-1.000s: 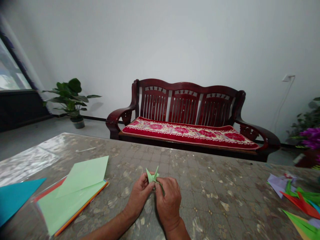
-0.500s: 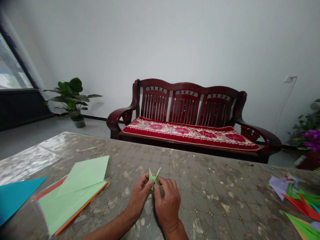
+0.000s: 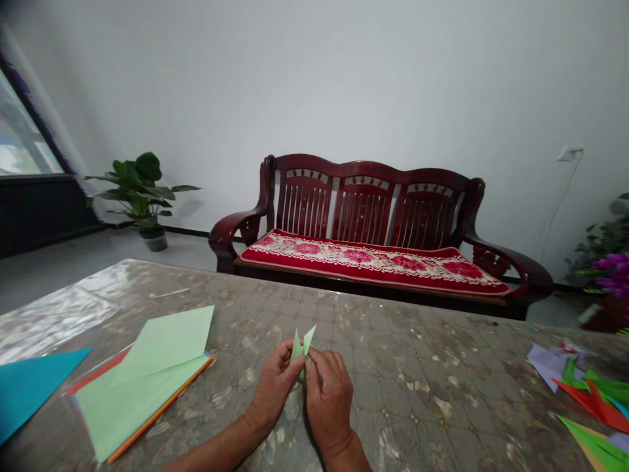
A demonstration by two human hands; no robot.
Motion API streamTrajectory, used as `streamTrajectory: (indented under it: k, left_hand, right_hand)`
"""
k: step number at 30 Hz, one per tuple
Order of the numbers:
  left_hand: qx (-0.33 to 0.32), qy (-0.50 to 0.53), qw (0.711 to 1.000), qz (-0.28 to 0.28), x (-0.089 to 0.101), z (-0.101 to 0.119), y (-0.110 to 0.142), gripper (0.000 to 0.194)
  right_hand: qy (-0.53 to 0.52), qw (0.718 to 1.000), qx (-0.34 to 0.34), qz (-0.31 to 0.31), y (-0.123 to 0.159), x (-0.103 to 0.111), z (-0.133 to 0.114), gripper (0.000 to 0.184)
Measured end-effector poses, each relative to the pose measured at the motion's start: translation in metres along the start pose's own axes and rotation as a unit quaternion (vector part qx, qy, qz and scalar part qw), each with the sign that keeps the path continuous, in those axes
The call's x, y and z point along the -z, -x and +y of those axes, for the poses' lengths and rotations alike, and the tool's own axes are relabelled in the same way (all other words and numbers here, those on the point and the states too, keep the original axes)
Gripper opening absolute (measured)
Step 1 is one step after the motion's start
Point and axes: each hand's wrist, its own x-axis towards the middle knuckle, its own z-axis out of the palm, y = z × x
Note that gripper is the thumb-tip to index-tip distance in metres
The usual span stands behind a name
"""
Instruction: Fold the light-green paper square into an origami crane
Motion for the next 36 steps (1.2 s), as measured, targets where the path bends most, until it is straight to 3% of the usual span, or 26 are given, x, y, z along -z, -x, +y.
streamTrajectory:
  k: [6,12,18,27,36]
  left_hand:
    - [-0.002,-0.037,0.999,0.02,0.001,-0.0005,0.002,0.035]
    - [-0.052,-0.116,0.989,0.069,0.0031,0.0008,0.003,0.037]
    - [-0.074,-0.144,0.985,0.051,0.0029,0.0057,0.0024,0.028]
    - [0.022,0.015,1.0,-0.001,0.0002,0.0069,-0.0048,0.033]
    - [0.11,0.188,0.976,-0.018,-0.0043,0.0073,-0.0046,0.037]
  right_hand:
    - [-0.002,1.0,-0.003,0.0,0.0017,-0.0012,0.0008,0.02]
    - [0.021,0.999,0.013,0.025,0.0018,-0.002,0.0014,0.022]
    - [0.022,0.999,0.026,0.009,0.0007,-0.0004,-0.0004,0.025]
    - [-0.055,0.998,0.0,0.001,0.0022,-0.0053,-0.0003,0.027]
    - [-0.061,0.997,-0.036,-0.005,0.0043,-0.0069,-0.0004,0.037]
